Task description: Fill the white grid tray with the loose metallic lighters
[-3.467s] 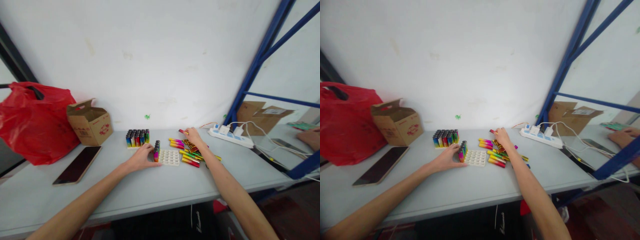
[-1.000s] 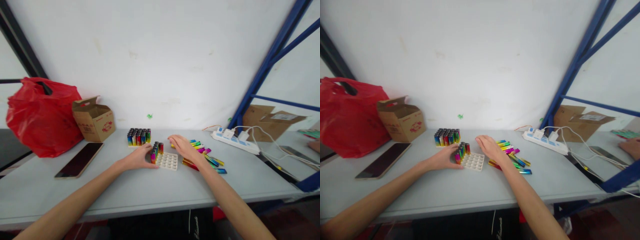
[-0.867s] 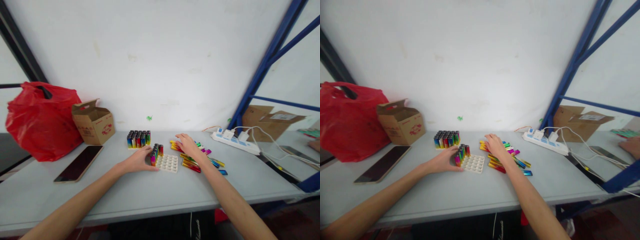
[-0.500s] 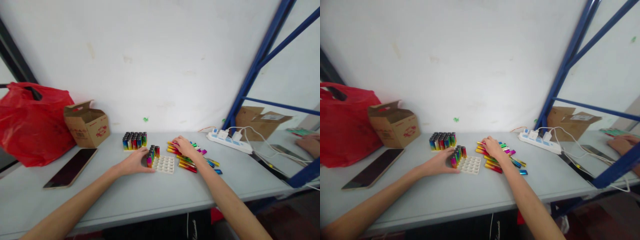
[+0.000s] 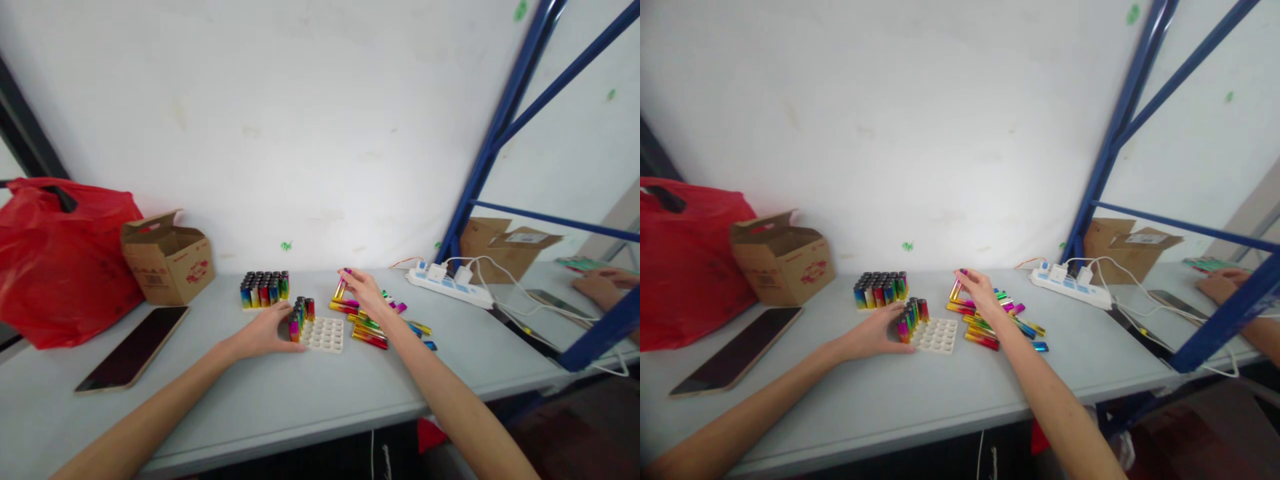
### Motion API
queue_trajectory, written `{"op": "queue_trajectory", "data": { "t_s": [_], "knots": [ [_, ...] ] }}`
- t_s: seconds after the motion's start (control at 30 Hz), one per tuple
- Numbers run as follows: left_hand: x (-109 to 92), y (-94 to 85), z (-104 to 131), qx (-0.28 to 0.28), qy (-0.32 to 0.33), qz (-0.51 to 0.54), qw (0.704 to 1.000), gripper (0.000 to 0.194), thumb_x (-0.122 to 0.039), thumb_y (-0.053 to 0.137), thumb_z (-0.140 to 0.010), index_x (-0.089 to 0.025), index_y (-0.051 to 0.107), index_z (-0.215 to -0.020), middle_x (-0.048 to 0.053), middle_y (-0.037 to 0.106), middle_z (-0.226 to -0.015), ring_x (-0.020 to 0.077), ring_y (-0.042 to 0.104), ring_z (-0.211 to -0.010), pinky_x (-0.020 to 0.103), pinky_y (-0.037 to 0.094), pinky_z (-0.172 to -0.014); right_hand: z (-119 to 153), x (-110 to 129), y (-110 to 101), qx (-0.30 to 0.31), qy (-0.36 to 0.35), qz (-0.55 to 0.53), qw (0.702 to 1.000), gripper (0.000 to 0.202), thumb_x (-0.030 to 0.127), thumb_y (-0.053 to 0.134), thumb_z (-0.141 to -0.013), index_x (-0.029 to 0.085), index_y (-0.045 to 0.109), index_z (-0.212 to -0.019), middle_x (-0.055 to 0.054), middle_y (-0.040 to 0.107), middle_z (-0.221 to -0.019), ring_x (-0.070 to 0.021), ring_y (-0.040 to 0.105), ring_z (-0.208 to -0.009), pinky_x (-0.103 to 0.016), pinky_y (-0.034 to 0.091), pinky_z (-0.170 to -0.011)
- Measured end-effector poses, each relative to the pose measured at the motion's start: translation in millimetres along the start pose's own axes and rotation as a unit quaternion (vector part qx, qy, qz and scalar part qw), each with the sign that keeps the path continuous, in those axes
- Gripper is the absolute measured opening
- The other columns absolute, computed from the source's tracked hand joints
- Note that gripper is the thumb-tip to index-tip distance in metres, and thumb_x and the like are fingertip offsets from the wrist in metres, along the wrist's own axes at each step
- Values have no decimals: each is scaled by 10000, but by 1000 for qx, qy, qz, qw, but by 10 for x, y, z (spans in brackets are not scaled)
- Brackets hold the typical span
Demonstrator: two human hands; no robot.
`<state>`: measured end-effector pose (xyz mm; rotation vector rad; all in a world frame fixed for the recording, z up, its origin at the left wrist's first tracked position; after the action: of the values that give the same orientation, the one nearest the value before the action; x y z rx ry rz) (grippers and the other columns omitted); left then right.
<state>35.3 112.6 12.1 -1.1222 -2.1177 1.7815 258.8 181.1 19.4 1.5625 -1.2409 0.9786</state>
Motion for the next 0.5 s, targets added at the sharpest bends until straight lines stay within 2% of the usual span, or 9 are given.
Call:
{"op": "queue_trajectory", "data": {
  "t_s": [0.1, 0.2, 0.3, 0.4, 0.5],
  "knots": [
    [14, 19, -1, 16, -15, 2, 1000, 749, -760, 785, -643, -228, 687, -1160, 114, 697, -1251, 344, 659, -1184, 429, 530, -1035, 77, 44, 136, 36, 12, -2, 999, 418, 575, 822, -744, 222, 682, -918, 2, 676, -859, -151, 624, -812, -269, 533, -749],
    [0, 3, -7, 17, -21, 5, 1000, 746, -763, 778, -636, -226, 686, -1146, 109, 700, -1235, 344, 661, -1173, 425, 529, -1031, 163, 28, 333, 107, 37, -22, 993, 422, 627, 729, -833, 248, 594, -961, 33, 630, -730, -144, 612, -672, -273, 527, -650],
    [-11, 12, -14, 24, -21, 6, 999, 732, -780, 760, -642, -225, 682, -1114, 100, 706, -1206, 340, 669, -1154, 414, 537, -1010, 209, -7, 444, 138, 48, -12, 989, 420, 649, 669, -874, 261, 550, -983, 94, 470, -601, -94, 438, -502, -211, 421, -507],
    [-8, 27, -17, 27, -18, 6, 999, 725, -798, 751, -639, -227, 681, -1080, 94, 709, -1186, 339, 673, -1143, 409, 542, -997, 193, -71, 424, 111, 45, 58, 991, 449, 687, 620, -877, 246, 553, -934, 114, 324, -567, -79, 259, -453, -192, 255, -424],
    [-3, 16, -15, 12, -12, 2, 1000, 729, -806, 753, -626, -226, 683, -1061, 96, 713, -1169, 346, 678, -1128, 408, 547, -973, 172, -11, 339, 44, -21, 188, 981, 505, 685, 542, -909, 216, 509, -725, 76, 348, -562, -98, 313, -504, -234, 258, -465]
  ]
}}
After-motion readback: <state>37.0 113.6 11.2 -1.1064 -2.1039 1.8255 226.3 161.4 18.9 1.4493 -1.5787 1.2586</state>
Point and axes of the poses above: each hand's wrist, its own z-axis away from the middle knuckle, its own y-axis out of the palm, x = y × z, the point moved 10 cm from there along -z, towards the middle knuckle
